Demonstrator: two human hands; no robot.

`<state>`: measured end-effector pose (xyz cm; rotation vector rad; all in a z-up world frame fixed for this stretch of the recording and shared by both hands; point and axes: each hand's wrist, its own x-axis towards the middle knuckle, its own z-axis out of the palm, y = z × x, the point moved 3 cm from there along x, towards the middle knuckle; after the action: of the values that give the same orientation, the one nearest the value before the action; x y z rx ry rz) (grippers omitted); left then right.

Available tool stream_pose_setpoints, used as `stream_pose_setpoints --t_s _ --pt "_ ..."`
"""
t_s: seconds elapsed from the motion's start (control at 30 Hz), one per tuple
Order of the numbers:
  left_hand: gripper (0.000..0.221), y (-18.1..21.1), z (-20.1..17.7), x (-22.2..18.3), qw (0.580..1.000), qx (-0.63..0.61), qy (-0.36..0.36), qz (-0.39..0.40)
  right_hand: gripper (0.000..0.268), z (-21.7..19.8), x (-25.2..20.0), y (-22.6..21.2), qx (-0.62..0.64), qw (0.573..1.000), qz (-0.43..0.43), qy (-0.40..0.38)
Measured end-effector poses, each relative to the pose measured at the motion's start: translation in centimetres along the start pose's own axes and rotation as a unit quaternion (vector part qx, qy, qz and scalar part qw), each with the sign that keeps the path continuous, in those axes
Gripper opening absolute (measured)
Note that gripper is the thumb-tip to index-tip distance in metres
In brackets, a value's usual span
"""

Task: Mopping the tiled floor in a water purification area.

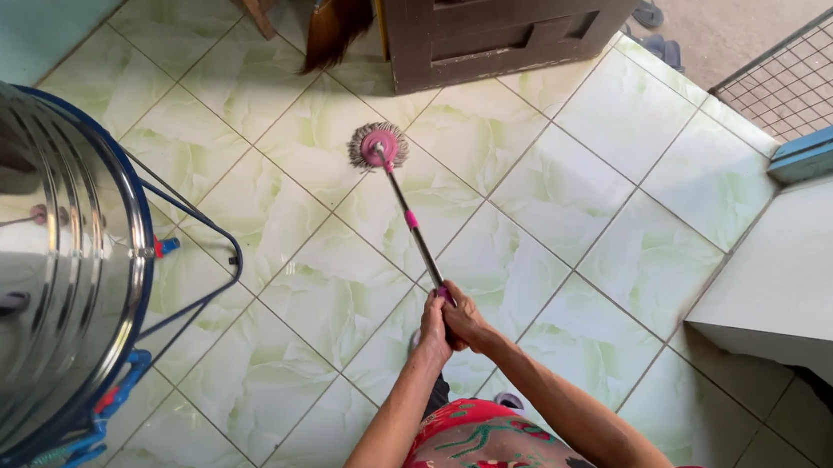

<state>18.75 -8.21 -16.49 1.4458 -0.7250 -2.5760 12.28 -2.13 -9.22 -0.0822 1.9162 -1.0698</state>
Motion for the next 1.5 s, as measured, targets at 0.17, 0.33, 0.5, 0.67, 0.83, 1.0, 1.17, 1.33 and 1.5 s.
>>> stream_pose_setpoints --t_s 0.17,0.33,0.5,0.67,0.83,1.0,1.17,1.33,1.5 --pt "0.037 -10.3 -1.7 -3.7 0.99 -0.096 0.025 -0.096 0.061 -3.1 -8.2 3.4 0.015 0.997 0.04 -0.058" --pt "0.052 -15.3 1.3 -12.4 0.971 -0.152 0.031 -0.181 0.058 -7.6 -16.5 5.0 0.005 0.99 0.061 -0.127" --pt "0.061 -19.7 3.8 -18.7 0.972 -0.119 0.003 -0.202 0.062 -11.9 -24.8 6.2 0.128 0.953 0.174 -0.214" --pt "0.049 -21.9 4.7 -22.1 0.973 -0.179 0.064 -0.134 0.058 -11.4 -27.2 7.6 0.174 0.944 0.179 -0.215" --pt "0.044 -19.1 3.6 -23.5 0.968 -0.186 0.126 -0.116 0.055 -8.3 -26.3 6.9 0.12 0.961 0.164 -0.19" --pt "0.048 -15.5 1.4 -19.7 0.973 -0.181 0.099 -0.1 0.05 -5.1 -22.6 4.9 0.113 0.964 0.15 -0.187" --pt "0.046 -8.7 -1.1 -14.8 0.972 -0.208 0.065 -0.086 0.036 -0.4 -16.1 1.5 0.115 0.963 0.123 -0.212" --pt "0.035 -2.1 -5.9 -8.6 0.965 -0.259 0.037 -0.025 0.025 6.1 -9.8 -2.8 0.109 0.961 0.111 -0.228" --pt "0.046 3.4 -9.7 -6.9 0.965 -0.261 0.033 0.007 0.054 12.0 -4.3 -4.6 0.125 0.977 0.101 -0.14"
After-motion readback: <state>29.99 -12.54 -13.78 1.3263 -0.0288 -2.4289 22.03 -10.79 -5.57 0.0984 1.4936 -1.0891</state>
